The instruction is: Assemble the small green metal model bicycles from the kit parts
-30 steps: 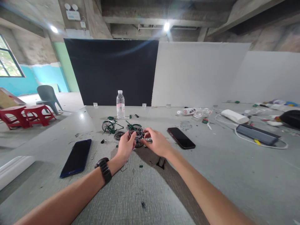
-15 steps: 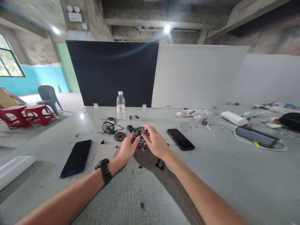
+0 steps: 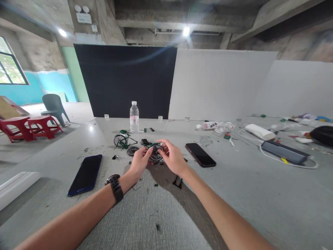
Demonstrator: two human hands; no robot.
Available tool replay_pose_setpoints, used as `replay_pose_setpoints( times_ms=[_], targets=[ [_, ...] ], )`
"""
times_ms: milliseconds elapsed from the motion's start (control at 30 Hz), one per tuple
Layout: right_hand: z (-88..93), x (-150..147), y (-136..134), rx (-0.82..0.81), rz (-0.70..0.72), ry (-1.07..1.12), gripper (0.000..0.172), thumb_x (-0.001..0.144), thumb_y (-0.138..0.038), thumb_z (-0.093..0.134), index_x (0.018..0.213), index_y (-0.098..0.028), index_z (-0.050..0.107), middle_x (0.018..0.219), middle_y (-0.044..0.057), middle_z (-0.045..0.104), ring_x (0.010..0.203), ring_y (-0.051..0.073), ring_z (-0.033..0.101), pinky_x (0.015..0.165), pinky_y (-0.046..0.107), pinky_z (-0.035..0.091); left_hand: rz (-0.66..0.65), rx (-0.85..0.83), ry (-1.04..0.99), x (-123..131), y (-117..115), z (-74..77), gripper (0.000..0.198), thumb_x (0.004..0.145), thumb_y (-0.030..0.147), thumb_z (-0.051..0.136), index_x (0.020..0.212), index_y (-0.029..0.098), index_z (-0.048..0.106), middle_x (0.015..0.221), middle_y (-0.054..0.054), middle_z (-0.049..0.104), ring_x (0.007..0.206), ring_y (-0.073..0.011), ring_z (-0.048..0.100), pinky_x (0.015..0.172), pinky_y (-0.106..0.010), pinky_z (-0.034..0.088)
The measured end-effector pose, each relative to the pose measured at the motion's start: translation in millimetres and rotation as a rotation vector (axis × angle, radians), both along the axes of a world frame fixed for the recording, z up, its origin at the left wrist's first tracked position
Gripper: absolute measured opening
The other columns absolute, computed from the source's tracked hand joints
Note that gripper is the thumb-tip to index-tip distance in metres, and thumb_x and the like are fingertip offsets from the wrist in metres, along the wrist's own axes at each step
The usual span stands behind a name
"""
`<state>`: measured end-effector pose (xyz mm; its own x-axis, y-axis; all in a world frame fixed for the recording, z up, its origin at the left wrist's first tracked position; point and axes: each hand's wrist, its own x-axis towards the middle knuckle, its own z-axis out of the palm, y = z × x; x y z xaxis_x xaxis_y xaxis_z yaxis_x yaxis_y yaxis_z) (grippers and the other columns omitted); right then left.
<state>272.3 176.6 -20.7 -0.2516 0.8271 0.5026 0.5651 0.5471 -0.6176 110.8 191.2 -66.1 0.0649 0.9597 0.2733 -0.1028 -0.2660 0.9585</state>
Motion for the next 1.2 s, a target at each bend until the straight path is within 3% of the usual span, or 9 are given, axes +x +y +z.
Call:
replay_pose_setpoints(
  times_ms=[167,333,500,600,733,800,900,1033,1200],
  targets=[
    [-2.5,-2.1,-1.0,-0.058,0.017,0.029,0.035,0.092,-0.04,0.056,0.122,-0.023,0.054,0.1,0.007,0.069,0.084,0.02,0.067,0.074,0.035,0.057,0.025,0.015,0.0,-0.4,-2.1,2.1,0.041,0.083,0.056,0.059,0.072,0.02,0.046,0.067,0.001,0.053,0.06,-0.0129,0.052,0.046,-0.021,0.048],
    [-9.1,-4.6,2.3,-0.167,0.061,0.132,0.038,0.088,-0.041,0.062,0.12,-0.021,0.054,0.104,0.009,0.071,0.088,0.021,0.069,0.072,0.035,0.058,-0.04,0.012,-0.021,-1.0,-5.7,6.2,0.039,0.083,0.056,0.06,0.079,0.018,0.055,0.08,-0.005,0.063,0.071,-0.0167,0.06,0.053,-0.025,0.055],
    [-8.7,-5.3,4.9,-0.272,0.064,0.161,0.039,0.085,-0.044,0.064,0.114,-0.018,0.061,0.105,0.011,0.072,0.085,0.022,0.069,0.064,0.033,0.058,-0.009,0.008,-0.023,-0.7,-5.5,5.2,0.041,0.082,0.056,0.063,0.083,0.015,0.061,0.086,-0.007,0.063,0.068,-0.0153,0.06,0.053,-0.026,0.057],
    [-8.6,-5.1,4.7,-0.352,0.111,0.217,0.038,0.088,-0.05,0.06,0.109,-0.019,0.064,0.1,0.009,0.072,0.081,0.021,0.068,0.06,0.032,0.057,0.013,-0.021,-0.051,-0.8,-4.0,4.2,0.042,0.081,0.057,0.063,0.08,0.015,0.061,0.079,-0.004,0.059,0.065,-0.0145,0.057,0.051,-0.027,0.056],
    [-13.6,-6.8,4.0,-0.457,0.122,0.456,0.044,0.096,-0.056,0.04,0.101,-0.021,0.066,0.096,0.01,0.071,0.08,0.021,0.068,0.063,0.034,0.058,-0.017,-0.158,-0.222,-2.4,-0.7,4.7,0.041,0.079,0.055,0.066,0.078,0.014,0.061,0.072,-0.002,0.058,0.062,-0.0138,0.056,0.054,-0.028,0.056],
    [-16.8,-9.1,3.9,-0.504,0.121,0.53,0.04,0.097,-0.051,0.04,0.104,-0.022,0.066,0.098,0.01,0.071,0.08,0.022,0.068,0.062,0.035,0.058,-0.052,-0.204,-0.283,-3.5,0.5,5.4,0.041,0.078,0.054,0.068,0.08,0.014,0.062,0.073,-0.003,0.061,0.062,-0.014,0.058,0.054,-0.027,0.055],
    [-20.2,-13.6,4.0,-0.541,0.139,0.543,0.029,0.088,-0.037,0.059,0.111,-0.021,0.064,0.101,0.009,0.071,0.081,0.021,0.068,0.062,0.033,0.058,-0.083,-0.224,-0.307,-4.7,0.5,6.2,0.041,0.076,0.054,0.07,0.081,0.013,0.063,0.076,-0.004,0.064,0.063,-0.0139,0.06,0.053,-0.025,0.052],
    [-22.1,-18.4,3.8,-0.523,0.144,0.594,0.036,0.075,-0.028,0.071,0.109,-0.021,0.062,0.106,0.008,0.07,0.083,0.019,0.068,0.063,0.029,0.056,-0.106,-0.23,-0.296,-5.7,-2.3,8.0,0.041,0.076,0.052,0.072,0.084,0.013,0.067,0.076,-0.004,0.066,0.06,-0.0125,0.058,0.047,-0.021,0.046],
    [-24.3,-19.3,4.8,-0.524,0.142,0.645,0.041,0.069,-0.021,0.073,0.107,-0.02,0.06,0.104,0.007,0.07,0.078,0.016,0.066,0.058,0.023,0.051,-0.135,-0.237,-0.284,-6.7,-5.7,12.3,0.043,0.075,0.054,0.072,0.085,0.012,0.067,0.074,-0.004,0.067,0.056,-0.0125,0.059,0.045,-0.02,0.042]
  ],
)
